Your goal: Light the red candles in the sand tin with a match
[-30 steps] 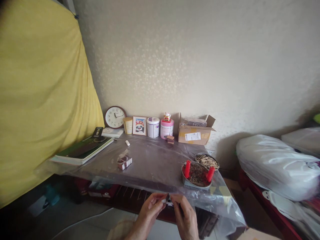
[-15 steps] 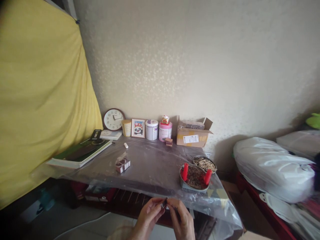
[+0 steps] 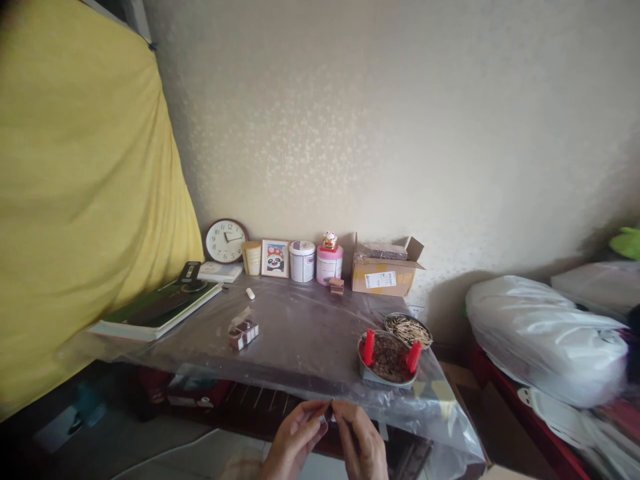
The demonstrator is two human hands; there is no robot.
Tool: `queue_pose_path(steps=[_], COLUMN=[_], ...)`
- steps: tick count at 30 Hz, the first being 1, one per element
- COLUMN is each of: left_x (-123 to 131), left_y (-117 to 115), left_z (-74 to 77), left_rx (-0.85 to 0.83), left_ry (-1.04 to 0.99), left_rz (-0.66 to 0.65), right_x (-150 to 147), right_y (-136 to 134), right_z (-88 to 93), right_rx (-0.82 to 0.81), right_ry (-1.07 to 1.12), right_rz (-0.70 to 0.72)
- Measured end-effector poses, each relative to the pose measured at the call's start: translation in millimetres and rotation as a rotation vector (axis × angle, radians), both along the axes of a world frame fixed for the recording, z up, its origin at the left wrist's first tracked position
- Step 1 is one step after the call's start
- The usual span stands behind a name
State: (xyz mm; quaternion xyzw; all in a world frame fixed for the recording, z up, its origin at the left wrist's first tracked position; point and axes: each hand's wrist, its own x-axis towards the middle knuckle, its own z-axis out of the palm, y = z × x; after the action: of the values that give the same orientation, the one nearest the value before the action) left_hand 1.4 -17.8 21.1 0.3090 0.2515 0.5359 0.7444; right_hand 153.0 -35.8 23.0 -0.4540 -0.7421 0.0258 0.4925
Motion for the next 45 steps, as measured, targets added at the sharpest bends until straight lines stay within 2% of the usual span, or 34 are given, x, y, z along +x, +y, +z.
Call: queue_pose_path(steps=[10,16,21,32,40,45], left_x=[4,5,6,8,-2,-5], left_y=[3,2,2,2,-1,-3], left_z=[-7.1,-10.5,-6.8,-1.6,3.0,6.4], left_rx=[-0.008,-0.045,-0.037,0.052,0.073,0.057], left_ry=[-0.016,0.01,0.021,0.081,0.128,0.176], left_rz=[0.021,0.033,0.033,0.002,-0.074,-0.055], right_x=[-1,3,6,8,1,-3], right_y=[-2,0,0,-1,-8,-9], right_z=[16.4,6.8,3.3,9.0,13.3,13.0], right_rx=[0.027,0.098,0.104,0.15,0.13,0.071], right_ry=[-0.024,-0.066,-0.091,-0.11,-0.045,0.07], right_rz=[0.076,-0.016,-0.048,-0.046,-0.065,-0.065])
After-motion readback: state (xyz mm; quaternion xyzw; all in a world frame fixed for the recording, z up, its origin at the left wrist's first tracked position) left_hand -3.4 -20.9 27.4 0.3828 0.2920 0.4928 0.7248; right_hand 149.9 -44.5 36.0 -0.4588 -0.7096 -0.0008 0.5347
